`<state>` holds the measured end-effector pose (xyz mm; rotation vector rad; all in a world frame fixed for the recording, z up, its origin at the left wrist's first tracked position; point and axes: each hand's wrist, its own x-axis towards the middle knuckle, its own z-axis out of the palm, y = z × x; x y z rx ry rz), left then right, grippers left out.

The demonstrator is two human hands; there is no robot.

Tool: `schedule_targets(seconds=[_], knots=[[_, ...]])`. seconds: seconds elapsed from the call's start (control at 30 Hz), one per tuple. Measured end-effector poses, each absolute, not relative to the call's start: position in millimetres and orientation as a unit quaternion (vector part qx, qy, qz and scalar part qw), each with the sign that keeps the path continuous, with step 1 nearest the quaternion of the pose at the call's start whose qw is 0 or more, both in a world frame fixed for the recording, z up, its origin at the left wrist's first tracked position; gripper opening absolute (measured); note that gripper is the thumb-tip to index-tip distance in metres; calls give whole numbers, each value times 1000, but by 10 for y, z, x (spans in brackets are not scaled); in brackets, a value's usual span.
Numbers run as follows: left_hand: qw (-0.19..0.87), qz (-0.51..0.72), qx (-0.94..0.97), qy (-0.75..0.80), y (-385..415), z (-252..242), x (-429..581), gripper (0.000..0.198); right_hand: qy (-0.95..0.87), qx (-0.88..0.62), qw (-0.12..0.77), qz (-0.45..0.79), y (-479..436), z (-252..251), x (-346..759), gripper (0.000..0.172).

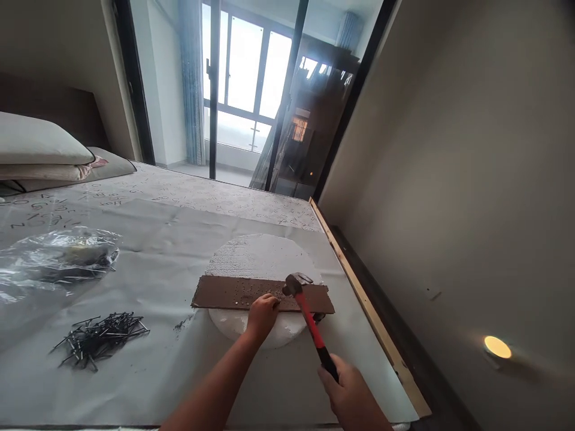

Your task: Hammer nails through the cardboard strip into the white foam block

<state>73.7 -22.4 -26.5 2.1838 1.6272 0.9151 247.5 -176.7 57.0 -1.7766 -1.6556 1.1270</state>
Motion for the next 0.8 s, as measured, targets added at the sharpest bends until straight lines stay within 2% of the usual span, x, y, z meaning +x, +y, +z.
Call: schedule_targets(seconds=[0.1, 0.23, 0.33, 0.47, 0.57, 0.63, 0.8], knots=[[138, 315, 753, 561, -222, -256, 735, 21, -599, -653, 249, 391, -1771, 527, 2453, 27], [150, 316, 749, 563, -217, -252, 748, 21, -596, -650, 228, 413, -1741, 409, 2440, 24], [165, 331, 745, 555, -215, -251, 738, 19, -591, -652, 247, 405, -1746, 441, 2456, 27], [221, 445, 705, 506, -225, -166, 589, 19, -594, -660, 277, 368, -1759, 541, 2448, 32], [238, 551, 635, 486, -255, -18, 407, 25, -601, -666, 249, 364, -1721, 412, 2409, 28], [230, 586, 600, 493, -287, 84, 317, 26, -601, -665, 233, 379, -1691, 258, 2384, 26], [205, 583, 600, 507, -382, 218, 213, 25, -485, -630, 334, 506, -1711, 85, 2317, 35]])
